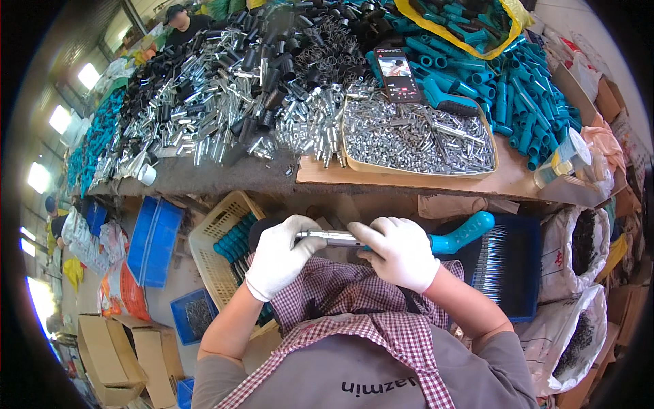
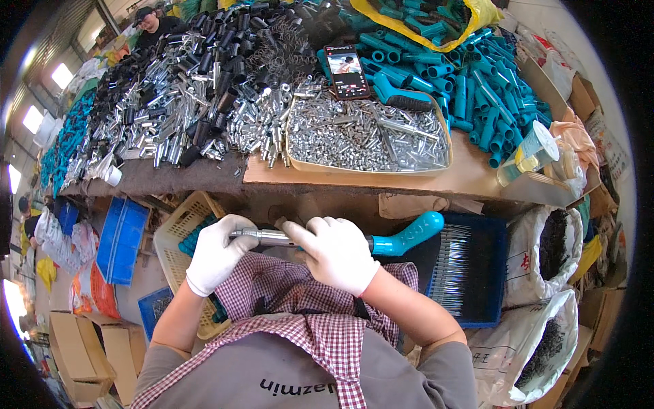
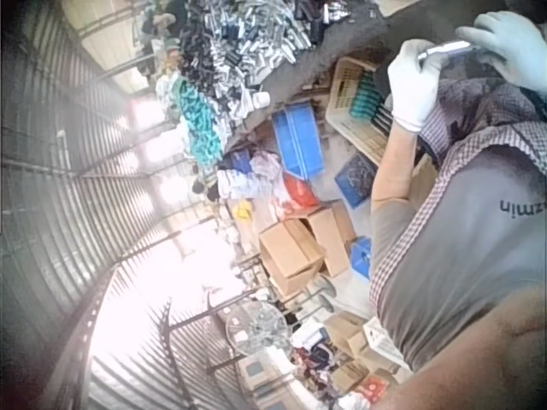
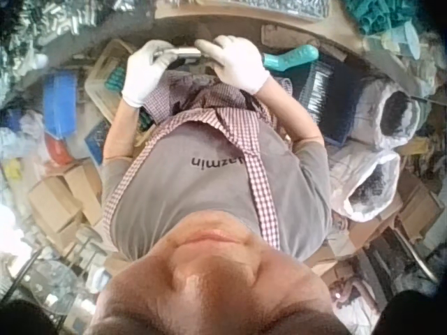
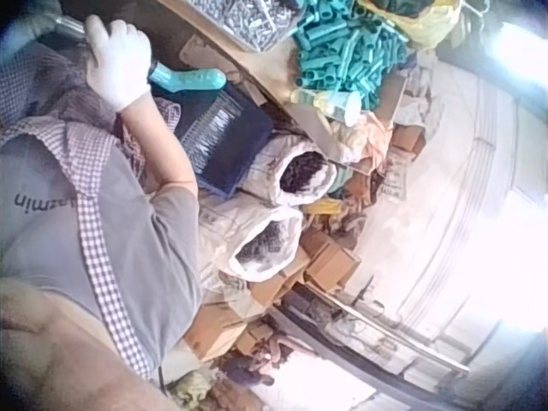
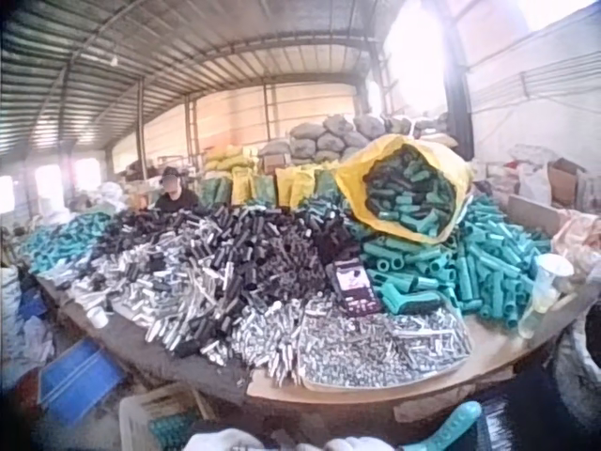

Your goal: The person assembles tools by hand, inserting metal tubes, pins, and springs into plastic handles and casings. The person places the completed tools into a basket.

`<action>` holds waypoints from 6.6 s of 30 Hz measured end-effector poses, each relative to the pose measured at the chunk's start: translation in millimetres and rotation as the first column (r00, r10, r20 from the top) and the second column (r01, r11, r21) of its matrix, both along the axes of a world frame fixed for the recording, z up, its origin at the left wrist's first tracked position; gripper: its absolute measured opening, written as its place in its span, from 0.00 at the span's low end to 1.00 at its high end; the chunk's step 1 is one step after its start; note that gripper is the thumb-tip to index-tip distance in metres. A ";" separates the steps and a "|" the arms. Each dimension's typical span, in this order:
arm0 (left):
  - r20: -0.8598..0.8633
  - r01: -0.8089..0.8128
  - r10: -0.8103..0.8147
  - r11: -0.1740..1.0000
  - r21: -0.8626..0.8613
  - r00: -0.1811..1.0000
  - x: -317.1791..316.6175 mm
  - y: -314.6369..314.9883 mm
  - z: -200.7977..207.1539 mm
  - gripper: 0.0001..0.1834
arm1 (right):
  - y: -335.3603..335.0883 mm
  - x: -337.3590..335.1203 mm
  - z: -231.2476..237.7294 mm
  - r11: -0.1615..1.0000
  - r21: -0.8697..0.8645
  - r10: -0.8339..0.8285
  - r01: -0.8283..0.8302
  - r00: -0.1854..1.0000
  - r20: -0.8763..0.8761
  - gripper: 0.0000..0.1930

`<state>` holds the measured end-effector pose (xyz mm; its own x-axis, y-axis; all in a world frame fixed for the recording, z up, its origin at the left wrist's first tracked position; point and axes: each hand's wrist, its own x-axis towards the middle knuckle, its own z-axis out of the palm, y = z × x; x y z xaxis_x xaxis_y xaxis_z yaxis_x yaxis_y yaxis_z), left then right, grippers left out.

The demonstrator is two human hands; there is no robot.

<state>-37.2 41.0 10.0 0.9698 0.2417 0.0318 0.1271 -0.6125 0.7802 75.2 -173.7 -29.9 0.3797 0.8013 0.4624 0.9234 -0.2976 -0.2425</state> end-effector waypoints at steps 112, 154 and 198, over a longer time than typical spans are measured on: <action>-0.078 -0.059 0.022 0.862 -0.504 0.997 20.1 9.2 -35.3 0.12 | 13.9 -11.8 -2.3 0.992 -0.038 -0.124 0.123 0.992 -0.013 0.16; 0.089 -0.124 0.269 0.679 -0.724 0.959 -13.3 -8.0 -49.8 0.10 | 27.9 -27.2 -30.9 0.993 0.099 0.010 0.059 0.810 -0.587 0.17; -0.212 0.172 -0.179 0.984 -0.052 0.961 -15.0 16.1 8.8 0.23 | 4.9 -8.8 -34.2 0.985 0.068 0.145 -0.159 0.544 -0.827 0.20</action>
<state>-52.1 57.2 18.7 0.9803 0.0646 -0.1869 0.1866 -0.6148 0.7663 66.4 -168.8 -64.1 0.4599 0.8880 -0.0012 0.3498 -0.1824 -0.9189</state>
